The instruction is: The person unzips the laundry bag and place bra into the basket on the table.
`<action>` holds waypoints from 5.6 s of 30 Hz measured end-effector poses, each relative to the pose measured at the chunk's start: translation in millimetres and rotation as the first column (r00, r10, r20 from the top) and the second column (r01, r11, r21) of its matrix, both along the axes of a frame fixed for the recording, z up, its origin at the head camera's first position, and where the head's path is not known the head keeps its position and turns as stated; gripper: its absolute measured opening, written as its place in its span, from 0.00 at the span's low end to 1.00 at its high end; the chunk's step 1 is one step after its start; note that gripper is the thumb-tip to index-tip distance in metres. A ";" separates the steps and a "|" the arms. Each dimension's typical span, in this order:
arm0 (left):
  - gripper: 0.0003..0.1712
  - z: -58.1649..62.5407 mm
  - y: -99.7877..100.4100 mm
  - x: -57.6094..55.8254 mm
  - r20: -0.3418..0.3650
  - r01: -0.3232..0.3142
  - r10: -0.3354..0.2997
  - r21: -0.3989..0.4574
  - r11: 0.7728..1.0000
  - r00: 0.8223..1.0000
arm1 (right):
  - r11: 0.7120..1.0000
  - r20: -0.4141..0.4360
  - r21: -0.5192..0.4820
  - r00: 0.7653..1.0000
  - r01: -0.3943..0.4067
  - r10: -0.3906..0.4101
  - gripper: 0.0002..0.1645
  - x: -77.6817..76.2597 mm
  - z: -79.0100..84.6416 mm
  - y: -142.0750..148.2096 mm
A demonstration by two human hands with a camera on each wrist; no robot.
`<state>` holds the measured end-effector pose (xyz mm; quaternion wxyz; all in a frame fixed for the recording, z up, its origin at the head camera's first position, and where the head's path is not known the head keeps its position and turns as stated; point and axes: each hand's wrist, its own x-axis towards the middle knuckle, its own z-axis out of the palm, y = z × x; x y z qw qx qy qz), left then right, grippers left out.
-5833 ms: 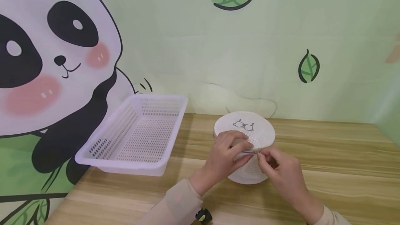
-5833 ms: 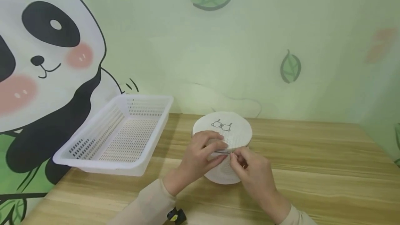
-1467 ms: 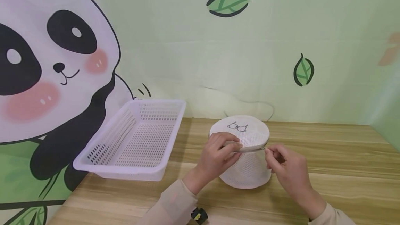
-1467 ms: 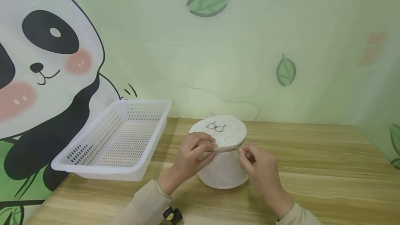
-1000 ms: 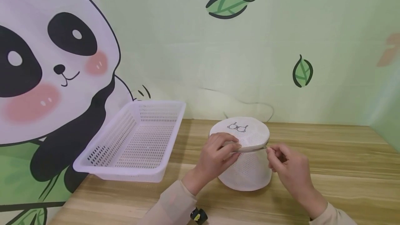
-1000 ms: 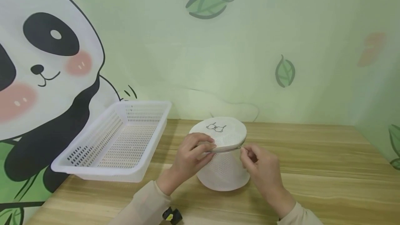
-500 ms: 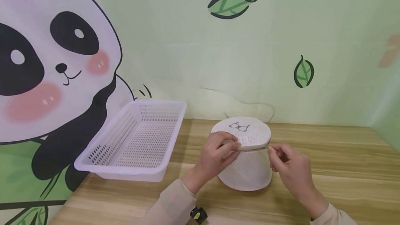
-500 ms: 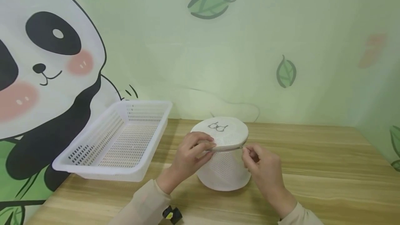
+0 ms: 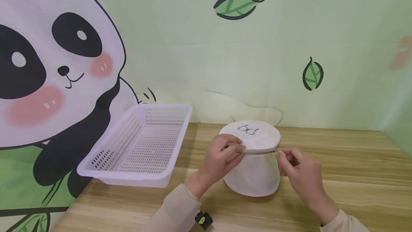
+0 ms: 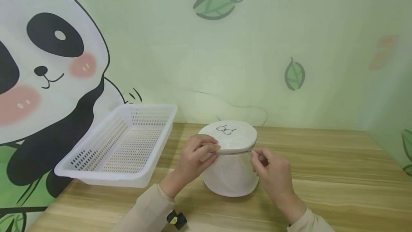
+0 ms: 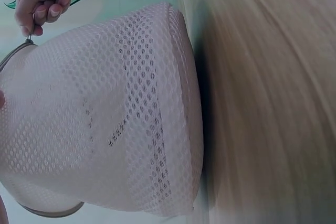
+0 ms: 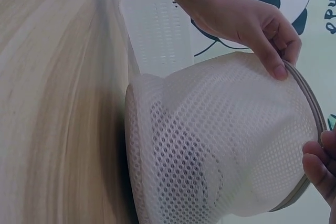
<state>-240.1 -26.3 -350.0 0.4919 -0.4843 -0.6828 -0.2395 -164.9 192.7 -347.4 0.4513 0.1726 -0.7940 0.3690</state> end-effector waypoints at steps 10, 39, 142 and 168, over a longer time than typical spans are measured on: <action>0.11 -1.0 -3.9 -3.2 0.024 -0.021 0.021 -0.002 1.000 0.999 | 1.000 -0.016 0.003 1.000 0.005 -0.005 0.08 -0.4 0.3 0.3; 0.12 -2.9 -12.6 -10.7 0.072 -0.050 0.050 0.000 0.999 0.996 | 0.999 0.005 -0.041 1.000 0.006 -0.006 0.08 -0.6 2.2 1.9; 0.20 9.8 31.8 22.1 -0.040 -0.084 0.083 -0.023 0.996 0.996 | 0.993 -0.104 0.096 0.992 -0.065 0.075 0.14 4.4 -5.4 -10.5; 0.15 3.3 34.4 17.5 -0.067 -0.092 0.091 -0.025 0.995 0.994 | 0.987 -0.118 0.117 0.985 -0.108 0.122 0.10 4.3 -7.0 -15.2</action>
